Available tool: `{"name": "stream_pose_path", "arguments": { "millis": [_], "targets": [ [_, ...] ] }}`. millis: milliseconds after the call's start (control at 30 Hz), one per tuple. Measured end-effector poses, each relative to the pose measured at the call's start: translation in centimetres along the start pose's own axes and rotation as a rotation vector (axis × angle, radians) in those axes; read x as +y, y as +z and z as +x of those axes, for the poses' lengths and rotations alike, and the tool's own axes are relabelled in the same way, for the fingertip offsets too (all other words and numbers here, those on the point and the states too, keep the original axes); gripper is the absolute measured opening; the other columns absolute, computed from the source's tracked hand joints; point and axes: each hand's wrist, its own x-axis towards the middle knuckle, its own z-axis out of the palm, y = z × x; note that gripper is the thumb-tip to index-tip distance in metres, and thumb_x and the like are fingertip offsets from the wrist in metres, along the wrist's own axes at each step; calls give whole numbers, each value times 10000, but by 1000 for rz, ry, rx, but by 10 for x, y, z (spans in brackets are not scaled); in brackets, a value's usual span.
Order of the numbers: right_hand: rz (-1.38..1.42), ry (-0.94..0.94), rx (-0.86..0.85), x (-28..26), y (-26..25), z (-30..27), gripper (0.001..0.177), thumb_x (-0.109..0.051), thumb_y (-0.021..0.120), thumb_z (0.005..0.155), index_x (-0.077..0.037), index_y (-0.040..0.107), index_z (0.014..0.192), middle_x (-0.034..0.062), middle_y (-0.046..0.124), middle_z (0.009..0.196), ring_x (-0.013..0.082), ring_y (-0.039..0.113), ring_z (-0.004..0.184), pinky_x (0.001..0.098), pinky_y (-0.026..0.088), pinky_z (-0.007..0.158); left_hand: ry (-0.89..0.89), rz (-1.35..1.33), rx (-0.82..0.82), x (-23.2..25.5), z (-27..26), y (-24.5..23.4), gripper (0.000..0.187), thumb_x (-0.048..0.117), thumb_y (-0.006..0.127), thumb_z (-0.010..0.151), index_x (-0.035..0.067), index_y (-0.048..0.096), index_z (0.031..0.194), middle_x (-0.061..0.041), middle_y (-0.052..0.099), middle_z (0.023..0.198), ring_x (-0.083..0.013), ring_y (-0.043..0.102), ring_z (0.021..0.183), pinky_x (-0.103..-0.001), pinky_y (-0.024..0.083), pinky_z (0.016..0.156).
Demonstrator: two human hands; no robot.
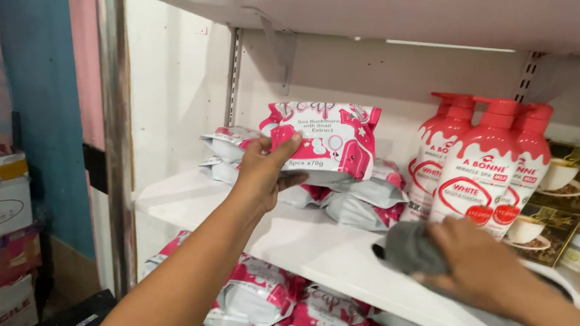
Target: The person wipes the surface of white and pink soap packages with a gray cloth. They pick up individual packages from a stack on a white shelf, wipe them, and place them back onto the shelf. The person repeats this process for several packages throughout the video.
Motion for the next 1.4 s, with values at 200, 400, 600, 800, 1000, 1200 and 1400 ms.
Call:
{"name": "stream_pose_path", "arguments": {
  "millis": [200,400,600,800,1000,1200,1400],
  "targets": [
    [226,-60,-316,4,-9,12,833,-694,598,817,-162,492,1448,112,619,1196,239,614,1171,390,517,999,-23,88,3,0,32,43,634,386,803,782,100,454,1227,-177,660,1138,-265,694,983,-344,645,658],
    [352,29,259,-30,-53,46,756,-504,798,790,-88,511,1352,150,642,1135,281,691,1036,398,564,897,-63,134,58,-14,56,76,653,393,806,807,64,442,1237,-206,653,1083,-281,694,798,-324,598,575],
    [212,-226,664,-49,-40,87,791,-354,809,721,-103,500,1406,234,521,1386,430,607,1086,489,527,837,-56,296,46,-21,82,87,534,447,754,855,-55,662,1011,-128,647,865,-196,524,629,-330,337,406],
    [250,-234,731,-38,-7,106,642,-348,771,836,-93,537,1376,233,522,1392,426,612,1149,490,523,915,-149,324,-86,-35,118,79,538,385,759,854,-93,694,1092,-167,715,956,-227,654,728,-396,444,523],
    [331,-189,722,-37,5,108,555,-262,723,874,-80,538,1364,239,510,1416,422,615,1148,475,529,923,-132,742,-24,-35,129,78,686,492,812,808,-106,694,1121,-215,730,1076,-280,715,903,-414,573,739],
    [508,12,479,-24,27,119,668,-287,644,933,-15,377,1482,282,526,1351,449,574,1219,499,495,983,-243,747,-169,-29,121,69,705,672,759,736,-11,732,907,-92,674,775,-177,574,590,-313,443,510],
    [500,4,512,-26,27,116,707,-328,667,906,-13,373,1468,299,521,1355,456,545,1241,504,474,989,-240,770,-230,-22,101,57,914,791,750,662,-89,720,907,-127,636,745,-165,583,546,-280,530,496]
  ]
}}
